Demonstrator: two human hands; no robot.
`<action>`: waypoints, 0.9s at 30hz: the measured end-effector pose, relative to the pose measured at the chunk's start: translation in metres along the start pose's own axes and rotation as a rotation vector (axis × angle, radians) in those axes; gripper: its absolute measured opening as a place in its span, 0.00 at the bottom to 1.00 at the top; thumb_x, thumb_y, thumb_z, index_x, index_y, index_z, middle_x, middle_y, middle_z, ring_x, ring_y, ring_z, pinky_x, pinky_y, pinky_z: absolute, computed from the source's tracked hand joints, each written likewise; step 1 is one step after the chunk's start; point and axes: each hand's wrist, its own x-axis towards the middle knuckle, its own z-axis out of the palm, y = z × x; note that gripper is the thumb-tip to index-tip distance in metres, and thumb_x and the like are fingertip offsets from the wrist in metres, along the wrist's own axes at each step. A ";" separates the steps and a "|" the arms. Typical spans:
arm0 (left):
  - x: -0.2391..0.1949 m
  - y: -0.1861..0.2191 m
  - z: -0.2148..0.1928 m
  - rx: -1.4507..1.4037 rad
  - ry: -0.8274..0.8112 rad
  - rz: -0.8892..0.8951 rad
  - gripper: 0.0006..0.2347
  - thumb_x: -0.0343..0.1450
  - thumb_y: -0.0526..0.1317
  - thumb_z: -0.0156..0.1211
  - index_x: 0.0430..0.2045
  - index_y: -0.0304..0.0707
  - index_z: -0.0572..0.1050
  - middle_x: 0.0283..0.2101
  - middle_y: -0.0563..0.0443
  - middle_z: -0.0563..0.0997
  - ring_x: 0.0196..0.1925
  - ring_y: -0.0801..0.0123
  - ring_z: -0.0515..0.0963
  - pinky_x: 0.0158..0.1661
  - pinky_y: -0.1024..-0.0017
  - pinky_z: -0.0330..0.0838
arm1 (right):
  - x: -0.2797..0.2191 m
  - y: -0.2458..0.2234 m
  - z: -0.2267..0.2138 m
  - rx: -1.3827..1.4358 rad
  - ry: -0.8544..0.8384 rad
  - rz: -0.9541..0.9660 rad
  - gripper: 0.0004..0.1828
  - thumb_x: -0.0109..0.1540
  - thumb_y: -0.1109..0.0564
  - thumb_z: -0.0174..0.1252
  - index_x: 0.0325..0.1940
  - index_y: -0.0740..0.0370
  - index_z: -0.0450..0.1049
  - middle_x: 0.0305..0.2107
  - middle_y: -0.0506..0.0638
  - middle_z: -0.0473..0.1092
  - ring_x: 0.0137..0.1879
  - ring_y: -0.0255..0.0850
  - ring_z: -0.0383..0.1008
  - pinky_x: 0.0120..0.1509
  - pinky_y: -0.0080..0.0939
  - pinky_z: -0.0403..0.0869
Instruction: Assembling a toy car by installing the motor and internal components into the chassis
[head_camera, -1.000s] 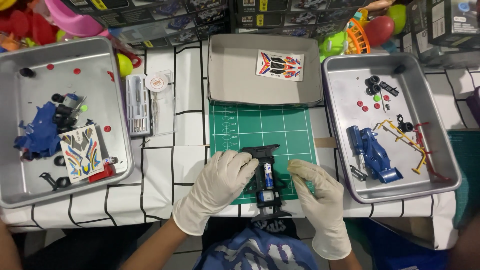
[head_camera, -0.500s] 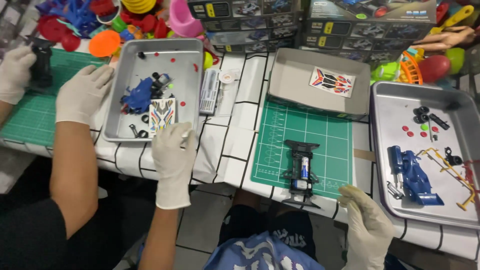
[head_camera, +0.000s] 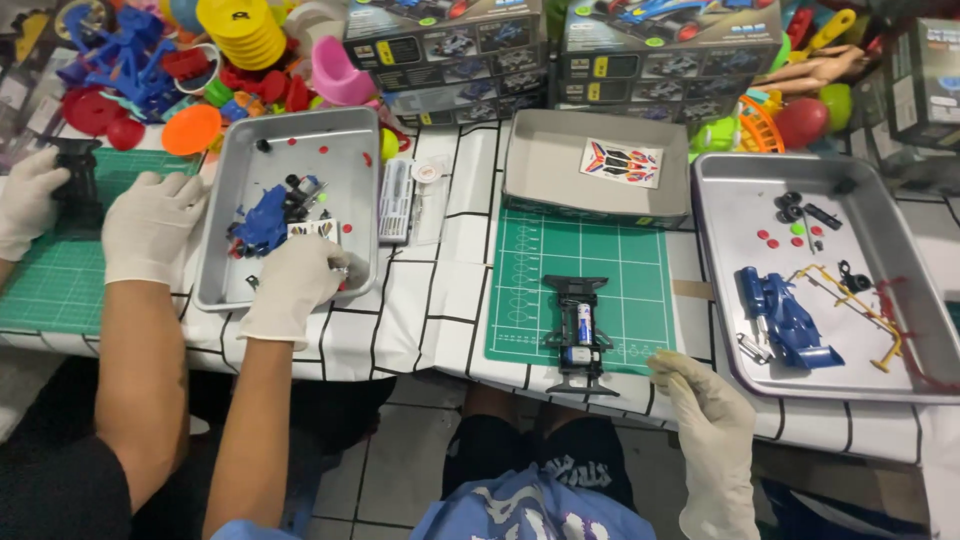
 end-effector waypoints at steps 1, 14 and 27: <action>0.001 -0.001 0.001 0.021 -0.001 0.015 0.13 0.64 0.34 0.61 0.36 0.58 0.87 0.39 0.46 0.85 0.43 0.51 0.83 0.45 0.60 0.77 | -0.001 0.001 -0.002 -0.002 0.015 0.007 0.14 0.66 0.68 0.52 0.55 0.73 0.75 0.47 0.56 0.77 0.51 0.40 0.78 0.61 0.38 0.74; -0.010 -0.016 0.001 -0.375 0.411 0.111 0.07 0.74 0.37 0.61 0.43 0.36 0.76 0.36 0.41 0.81 0.36 0.53 0.82 0.40 0.60 0.75 | 0.003 0.013 -0.004 0.059 0.019 -0.056 0.14 0.68 0.67 0.53 0.56 0.73 0.76 0.45 0.56 0.77 0.50 0.40 0.77 0.60 0.39 0.74; -0.021 0.018 0.010 -0.196 0.661 0.229 0.07 0.76 0.32 0.64 0.44 0.33 0.73 0.40 0.41 0.80 0.41 0.51 0.80 0.44 0.59 0.73 | 0.012 0.003 0.008 0.035 0.071 0.084 0.14 0.66 0.68 0.52 0.54 0.72 0.76 0.45 0.57 0.78 0.49 0.39 0.77 0.59 0.38 0.74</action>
